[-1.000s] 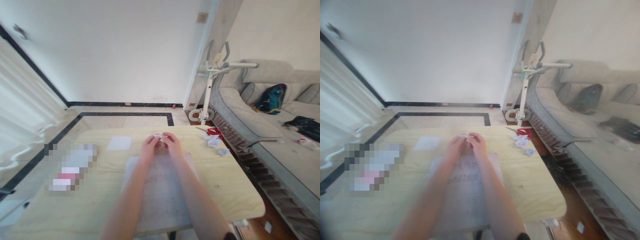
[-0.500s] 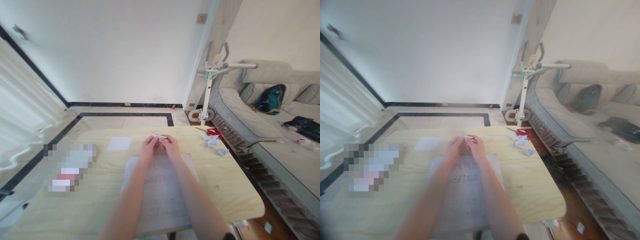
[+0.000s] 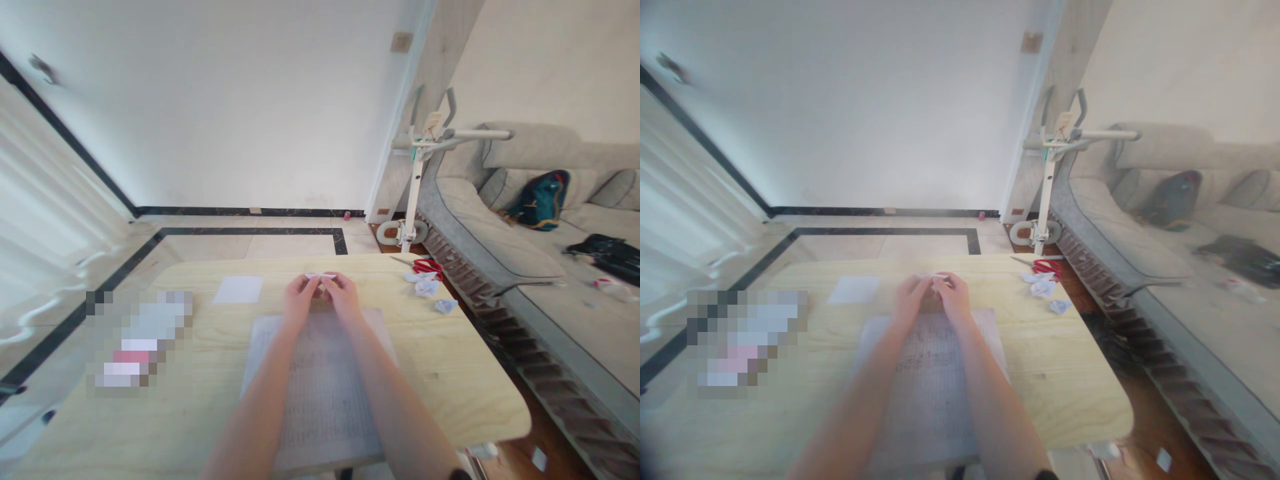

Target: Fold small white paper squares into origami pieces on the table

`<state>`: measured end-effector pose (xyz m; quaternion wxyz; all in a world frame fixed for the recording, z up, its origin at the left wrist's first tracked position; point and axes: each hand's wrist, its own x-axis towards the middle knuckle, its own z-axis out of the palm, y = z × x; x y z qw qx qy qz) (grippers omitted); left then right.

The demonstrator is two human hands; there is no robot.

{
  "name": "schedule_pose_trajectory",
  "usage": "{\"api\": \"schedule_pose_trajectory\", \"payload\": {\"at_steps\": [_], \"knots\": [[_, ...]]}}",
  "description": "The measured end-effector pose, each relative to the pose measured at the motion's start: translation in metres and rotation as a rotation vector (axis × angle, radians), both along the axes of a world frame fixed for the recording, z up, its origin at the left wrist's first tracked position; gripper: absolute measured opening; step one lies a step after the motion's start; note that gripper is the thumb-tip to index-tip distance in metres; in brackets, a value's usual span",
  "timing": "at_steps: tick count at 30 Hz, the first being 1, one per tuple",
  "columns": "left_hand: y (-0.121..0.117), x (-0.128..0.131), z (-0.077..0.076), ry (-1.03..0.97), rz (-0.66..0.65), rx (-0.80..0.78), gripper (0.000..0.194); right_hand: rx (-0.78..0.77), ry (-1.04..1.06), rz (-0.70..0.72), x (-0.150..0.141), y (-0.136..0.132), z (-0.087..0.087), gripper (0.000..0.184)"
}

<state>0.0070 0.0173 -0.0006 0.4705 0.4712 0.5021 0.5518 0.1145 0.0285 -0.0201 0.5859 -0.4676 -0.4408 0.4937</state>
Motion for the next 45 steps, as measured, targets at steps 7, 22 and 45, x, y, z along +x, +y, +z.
{"api": "schedule_pose_trajectory", "payload": {"at_steps": [7, 22, 45], "knots": [[-0.001, 0.0, 0.003, 0.069, 0.02, -0.006, 0.025, 0.014, 0.016, 0.019, -0.001, -0.002, 0.001, 0.024], [0.003, -0.003, -0.014, -0.192, -0.049, -0.033, 0.028, -0.03, 0.101, 0.033, -0.002, -0.001, 0.001, 0.025], [0.003, -0.002, -0.018, -0.335, -0.074, -0.07, 0.03, 0.023, -0.094, 0.12, -0.006, -0.008, 0.003, 0.029]]}}
